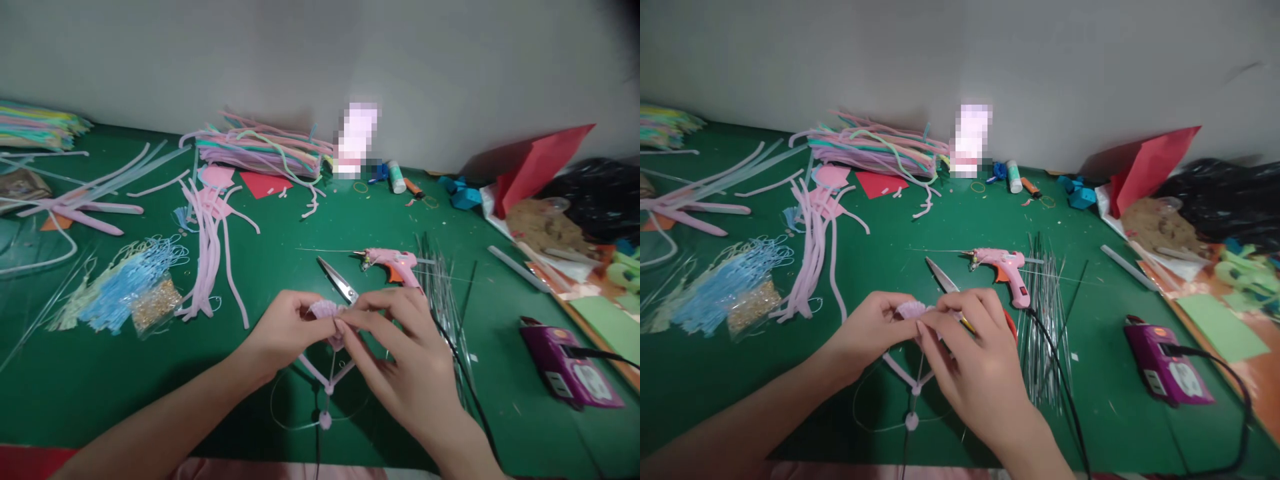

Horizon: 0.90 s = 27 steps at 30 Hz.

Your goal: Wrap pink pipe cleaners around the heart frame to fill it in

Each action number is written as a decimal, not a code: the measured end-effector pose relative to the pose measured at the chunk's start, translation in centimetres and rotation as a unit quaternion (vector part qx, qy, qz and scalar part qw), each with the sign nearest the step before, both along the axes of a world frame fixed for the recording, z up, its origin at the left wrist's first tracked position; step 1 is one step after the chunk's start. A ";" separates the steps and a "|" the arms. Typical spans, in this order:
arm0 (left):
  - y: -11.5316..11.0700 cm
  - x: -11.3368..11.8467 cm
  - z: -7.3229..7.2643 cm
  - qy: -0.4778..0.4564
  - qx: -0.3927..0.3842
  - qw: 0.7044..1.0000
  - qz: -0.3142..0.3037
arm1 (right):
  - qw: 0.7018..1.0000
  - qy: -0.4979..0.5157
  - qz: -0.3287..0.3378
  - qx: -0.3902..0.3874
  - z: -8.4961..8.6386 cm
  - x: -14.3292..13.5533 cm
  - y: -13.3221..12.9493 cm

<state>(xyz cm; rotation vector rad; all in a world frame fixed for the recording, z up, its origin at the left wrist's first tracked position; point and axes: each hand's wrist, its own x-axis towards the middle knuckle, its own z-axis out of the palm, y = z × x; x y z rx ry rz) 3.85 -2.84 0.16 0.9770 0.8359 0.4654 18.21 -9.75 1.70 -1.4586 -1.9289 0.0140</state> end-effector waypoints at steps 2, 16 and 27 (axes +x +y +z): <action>0.1 -0.2 -0.1 0.007 -0.005 1.000 0.000 | 1.000 0.008 -0.006 0.014 -0.3 -0.1 -0.4; 0.3 -0.8 -0.8 -0.003 0.006 0.999 -0.036 | 0.998 0.053 -0.023 0.024 -1.7 1.2 -1.6; 0.0 -0.5 -0.4 -0.035 0.006 0.999 -0.021 | 0.997 0.071 0.000 -0.023 -0.6 1.5 -1.5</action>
